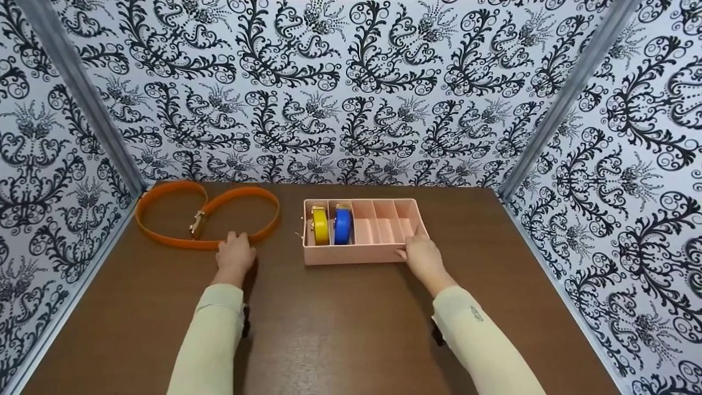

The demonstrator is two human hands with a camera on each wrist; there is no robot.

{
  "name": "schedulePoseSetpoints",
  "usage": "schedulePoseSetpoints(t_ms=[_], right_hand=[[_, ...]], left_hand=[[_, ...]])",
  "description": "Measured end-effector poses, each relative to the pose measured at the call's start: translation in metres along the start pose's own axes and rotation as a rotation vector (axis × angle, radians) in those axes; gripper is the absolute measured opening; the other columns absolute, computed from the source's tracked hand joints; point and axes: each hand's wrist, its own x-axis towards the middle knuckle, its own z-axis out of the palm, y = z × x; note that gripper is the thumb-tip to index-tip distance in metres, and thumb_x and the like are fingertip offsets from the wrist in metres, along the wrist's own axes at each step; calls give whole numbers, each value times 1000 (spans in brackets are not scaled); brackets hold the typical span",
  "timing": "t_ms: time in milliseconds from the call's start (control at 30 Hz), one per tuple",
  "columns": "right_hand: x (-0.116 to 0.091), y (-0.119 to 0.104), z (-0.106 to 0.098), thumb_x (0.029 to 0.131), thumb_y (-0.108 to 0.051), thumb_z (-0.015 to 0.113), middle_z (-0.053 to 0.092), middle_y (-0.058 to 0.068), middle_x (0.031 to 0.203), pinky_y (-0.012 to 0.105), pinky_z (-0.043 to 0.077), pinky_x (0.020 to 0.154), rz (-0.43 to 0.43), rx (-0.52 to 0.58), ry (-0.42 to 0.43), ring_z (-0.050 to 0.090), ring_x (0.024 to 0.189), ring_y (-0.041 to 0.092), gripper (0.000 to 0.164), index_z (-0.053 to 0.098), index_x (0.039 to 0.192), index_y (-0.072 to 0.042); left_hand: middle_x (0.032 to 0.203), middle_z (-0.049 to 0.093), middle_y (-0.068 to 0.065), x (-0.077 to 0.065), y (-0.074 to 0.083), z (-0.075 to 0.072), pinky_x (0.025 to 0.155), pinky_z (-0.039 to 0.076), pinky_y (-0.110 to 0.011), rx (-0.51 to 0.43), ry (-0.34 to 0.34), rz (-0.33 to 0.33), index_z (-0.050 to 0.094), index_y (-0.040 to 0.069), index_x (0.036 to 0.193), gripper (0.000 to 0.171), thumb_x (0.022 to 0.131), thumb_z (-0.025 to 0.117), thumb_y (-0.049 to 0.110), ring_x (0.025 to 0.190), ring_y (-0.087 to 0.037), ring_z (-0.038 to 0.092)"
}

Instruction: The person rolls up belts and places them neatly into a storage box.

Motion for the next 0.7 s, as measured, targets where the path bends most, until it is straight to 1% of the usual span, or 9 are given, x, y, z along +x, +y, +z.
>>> schedulePoseSetpoints(t_ms=[67,133,167,267,333,400,467,567,700], right_hand=[[0,-1,-2,86,-25,74,65,24,95,52,49,83,10,48,-9,60,97,42,35,63,96,6],[1,-1,-3,84,-19,75,64,25,107,53,45,91,23,108,-7,56,108,43,39,61,111,7],[0,-2,-4,84,-16,75,62,26,112,53,44,93,25,132,0,53,113,44,44,59,117,7],[-1,-4,-7,81,-11,75,53,28,128,56,39,99,32,209,14,43,127,46,58,51,132,5],[-3,-6,-8,80,-9,75,49,29,133,57,35,103,7,232,37,38,130,47,60,49,133,5],[-6,-11,-7,79,-7,74,47,29,134,58,33,104,-41,244,84,38,129,48,59,50,131,5],[-9,-17,-8,79,-5,73,48,28,131,58,36,101,-104,258,150,43,123,49,54,52,128,4],[-13,-30,-10,79,-3,71,47,27,131,58,41,96,-195,292,214,47,118,48,49,55,126,2],[-16,-52,-15,78,-1,70,49,25,132,56,44,93,-307,338,249,52,114,44,47,58,124,1]], left_hand=[[116,54,-31,-4,0,-1,90,40,-60,40,53,28,60,-9,114,30,98,56,15,105,-49,50],[97,60,-26,-8,0,-1,86,42,-56,67,93,63,65,-9,98,24,97,59,14,93,-45,56],[91,61,-24,-11,0,-1,85,43,-55,74,104,79,66,-8,94,22,96,61,14,90,-43,58],[89,63,-22,-20,-2,-3,84,46,-54,52,104,114,69,-7,94,20,94,63,12,88,-43,60],[90,65,-22,-27,-3,-4,83,47,-53,36,95,125,70,-6,95,18,94,64,11,89,-42,61],[89,66,-20,-35,-3,-4,81,49,-52,41,90,143,71,-5,94,17,93,64,11,87,-41,62],[83,65,-19,-42,-3,-3,77,50,-52,74,90,171,70,-4,88,17,93,64,12,82,-40,62],[77,62,-16,-51,-3,0,74,50,-51,134,101,220,67,-2,81,19,93,65,13,76,-39,61],[72,59,-13,-59,-6,5,76,47,-51,159,123,277,65,-1,76,21,92,66,12,72,-38,59]])
